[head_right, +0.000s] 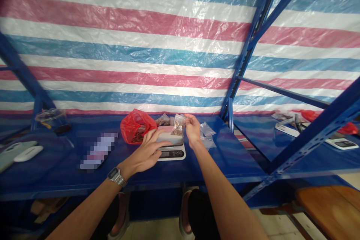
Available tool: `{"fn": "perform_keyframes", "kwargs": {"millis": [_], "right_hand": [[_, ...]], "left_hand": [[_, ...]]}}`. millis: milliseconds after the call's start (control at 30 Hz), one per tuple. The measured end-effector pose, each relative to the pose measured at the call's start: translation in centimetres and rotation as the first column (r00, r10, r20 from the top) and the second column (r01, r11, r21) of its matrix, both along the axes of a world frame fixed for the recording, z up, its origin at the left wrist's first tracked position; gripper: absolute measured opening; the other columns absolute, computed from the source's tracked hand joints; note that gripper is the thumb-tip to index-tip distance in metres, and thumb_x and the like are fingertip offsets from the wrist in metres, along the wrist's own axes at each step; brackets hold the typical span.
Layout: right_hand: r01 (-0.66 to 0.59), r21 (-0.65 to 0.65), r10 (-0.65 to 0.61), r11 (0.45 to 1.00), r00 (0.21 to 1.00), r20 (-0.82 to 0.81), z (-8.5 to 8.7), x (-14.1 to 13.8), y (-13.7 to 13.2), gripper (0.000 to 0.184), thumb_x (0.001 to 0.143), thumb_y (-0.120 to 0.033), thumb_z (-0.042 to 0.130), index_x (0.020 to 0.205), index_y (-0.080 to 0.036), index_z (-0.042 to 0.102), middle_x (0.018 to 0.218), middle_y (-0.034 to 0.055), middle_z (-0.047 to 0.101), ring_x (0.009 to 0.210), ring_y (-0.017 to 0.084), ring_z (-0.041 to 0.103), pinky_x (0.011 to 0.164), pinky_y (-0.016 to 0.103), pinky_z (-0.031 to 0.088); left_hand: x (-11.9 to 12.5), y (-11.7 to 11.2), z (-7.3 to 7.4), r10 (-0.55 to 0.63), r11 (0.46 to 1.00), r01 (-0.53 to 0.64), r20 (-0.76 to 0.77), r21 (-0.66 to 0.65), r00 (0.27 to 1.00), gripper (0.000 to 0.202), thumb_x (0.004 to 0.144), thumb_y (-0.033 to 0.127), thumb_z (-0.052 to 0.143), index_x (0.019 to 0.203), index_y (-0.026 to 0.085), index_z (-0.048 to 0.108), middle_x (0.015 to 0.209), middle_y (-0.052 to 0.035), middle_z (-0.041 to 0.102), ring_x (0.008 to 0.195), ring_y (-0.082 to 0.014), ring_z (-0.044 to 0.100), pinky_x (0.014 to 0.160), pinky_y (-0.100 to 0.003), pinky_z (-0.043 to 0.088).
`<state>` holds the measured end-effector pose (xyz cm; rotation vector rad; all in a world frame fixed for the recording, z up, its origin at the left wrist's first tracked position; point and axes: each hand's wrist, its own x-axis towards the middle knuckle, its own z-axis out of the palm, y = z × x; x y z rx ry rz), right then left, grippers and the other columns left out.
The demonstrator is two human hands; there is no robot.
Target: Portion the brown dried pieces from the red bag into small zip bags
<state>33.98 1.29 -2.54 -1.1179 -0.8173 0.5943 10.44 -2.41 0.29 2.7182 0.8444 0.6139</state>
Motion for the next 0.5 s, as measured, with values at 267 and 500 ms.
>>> {"fn": "perform_keyframes", "kwargs": {"millis": [267,500], "right_hand": [[0.230,0.128,-0.262,0.965,0.896,0.358,1.1,-1.1,-0.6,0.027,0.087,-0.032,0.047,0.100,-0.019,0.066,0.093,0.0057,0.069,0.082,0.021,0.060,0.083,0.035,0.046],[0.304,0.131,-0.331,0.944,0.880,0.342,1.6,-1.5,-1.0,0.027,0.088,-0.029,0.045,0.104,-0.020,0.064,0.091,0.0056,0.069,0.083,0.022,0.061,0.082,0.034,0.046]], "left_hand": [[-0.1,1.6,0.1,0.006,1.000,-0.005,0.068,-0.025,0.998,0.059,0.088,0.007,0.040,0.127,0.039,0.070,0.166,0.0071,0.029,0.148,-0.0297,0.023,0.124,-0.061,0.019],[0.5,0.9,0.2,-0.014,0.999,0.018,0.072,-0.048,0.997,0.055,0.091,0.008,0.039,0.123,0.038,0.072,0.167,0.0104,0.027,0.149,-0.0296,0.020,0.125,-0.060,0.018]]}}
